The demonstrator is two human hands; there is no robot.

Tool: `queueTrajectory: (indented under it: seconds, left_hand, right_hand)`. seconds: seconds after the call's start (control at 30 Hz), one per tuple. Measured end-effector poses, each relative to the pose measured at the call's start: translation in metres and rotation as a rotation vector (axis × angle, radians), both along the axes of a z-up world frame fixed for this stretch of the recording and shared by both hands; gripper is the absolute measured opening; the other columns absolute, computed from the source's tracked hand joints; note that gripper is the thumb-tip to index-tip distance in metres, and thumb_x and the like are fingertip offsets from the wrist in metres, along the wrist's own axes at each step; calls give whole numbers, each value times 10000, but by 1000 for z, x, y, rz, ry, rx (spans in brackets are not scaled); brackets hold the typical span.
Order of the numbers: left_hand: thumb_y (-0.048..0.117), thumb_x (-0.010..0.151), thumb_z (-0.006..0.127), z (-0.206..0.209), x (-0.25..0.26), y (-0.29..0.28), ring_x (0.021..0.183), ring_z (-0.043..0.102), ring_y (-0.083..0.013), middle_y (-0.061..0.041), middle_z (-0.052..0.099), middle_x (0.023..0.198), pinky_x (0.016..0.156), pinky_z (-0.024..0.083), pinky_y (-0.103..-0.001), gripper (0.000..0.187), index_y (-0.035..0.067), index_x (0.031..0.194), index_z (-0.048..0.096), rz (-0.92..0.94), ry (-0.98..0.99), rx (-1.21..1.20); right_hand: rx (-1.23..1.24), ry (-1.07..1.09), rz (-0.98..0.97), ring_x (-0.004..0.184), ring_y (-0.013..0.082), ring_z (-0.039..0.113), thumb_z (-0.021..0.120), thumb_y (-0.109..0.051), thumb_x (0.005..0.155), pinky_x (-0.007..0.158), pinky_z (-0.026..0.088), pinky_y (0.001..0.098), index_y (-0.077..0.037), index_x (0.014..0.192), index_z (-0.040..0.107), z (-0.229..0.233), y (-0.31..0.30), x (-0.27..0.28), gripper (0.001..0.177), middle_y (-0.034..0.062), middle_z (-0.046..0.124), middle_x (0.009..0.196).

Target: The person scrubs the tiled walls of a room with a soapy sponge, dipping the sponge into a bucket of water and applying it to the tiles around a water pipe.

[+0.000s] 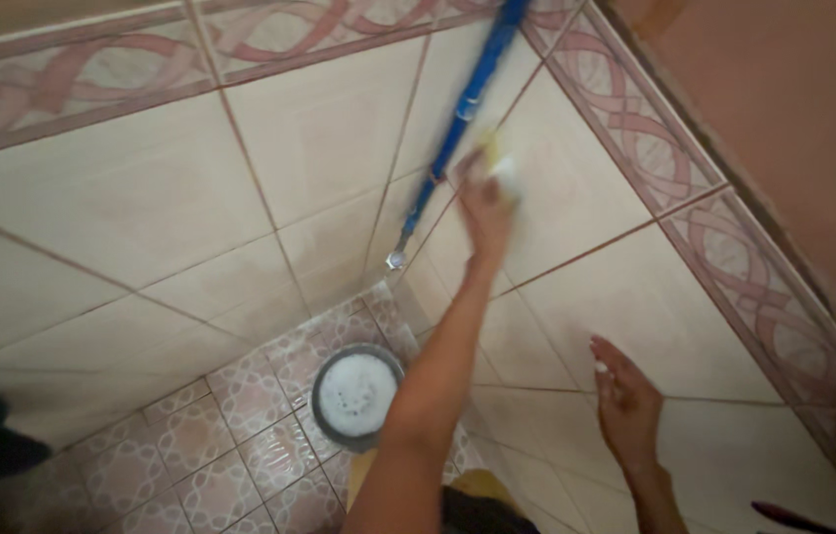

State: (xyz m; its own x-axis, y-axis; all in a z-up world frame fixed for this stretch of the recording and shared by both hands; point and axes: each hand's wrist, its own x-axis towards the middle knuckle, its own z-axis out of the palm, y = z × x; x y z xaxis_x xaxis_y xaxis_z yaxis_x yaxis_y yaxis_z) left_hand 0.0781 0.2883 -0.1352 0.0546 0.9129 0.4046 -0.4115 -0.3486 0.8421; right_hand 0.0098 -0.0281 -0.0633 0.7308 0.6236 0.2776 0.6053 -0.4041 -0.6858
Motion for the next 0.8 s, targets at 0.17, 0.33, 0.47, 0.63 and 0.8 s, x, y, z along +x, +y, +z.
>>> queueTrajectory:
  seconds: [0.17,0.33,0.47,0.63,0.8]
  left_hand:
    - [-52,892,583,-186,0,-59,1270,516,-460,-324,541,1360,1097,408,-489,522,-68,1408,508,56,532,-254]
    - [-18,850,590,-200,-2,-127,1257,463,-525,-408,481,1353,1072,376,-529,599,-142,1422,463,-19,543,-131]
    - [56,989,596,-183,29,-12,1346,492,-482,-383,508,1426,1191,371,-502,426,-147,1344,478,40,656,-93]
    - [63,947,553,-179,27,-32,1262,523,-491,-368,539,1338,1124,385,-490,525,-172,1409,470,33,469,-268]
    - [10,863,555,-215,-24,-175,1237,528,-471,-317,551,1371,1093,389,-487,490,-111,1337,528,-9,727,-134]
  right_hand:
    - [-65,-7,-16,1301,242,609,587,-23,975,1067,477,350,-57,1271,706,1,-2,-5,320,128,666,1381]
    - [-82,-61,-3,1288,256,621,594,-22,972,1078,474,351,-47,1262,709,1,1,-6,313,143,672,1370]
    - [-52,-81,44,1281,255,630,586,-19,996,1079,471,347,-37,1267,698,1,0,-8,293,158,675,1358]
    - [-39,-74,24,1274,257,629,619,-25,959,1059,488,348,-49,1256,702,0,2,-10,309,163,663,1377]
    - [-70,-114,37,1318,269,595,633,-5,924,1100,461,373,-38,1265,698,-2,8,-10,349,171,647,1393]
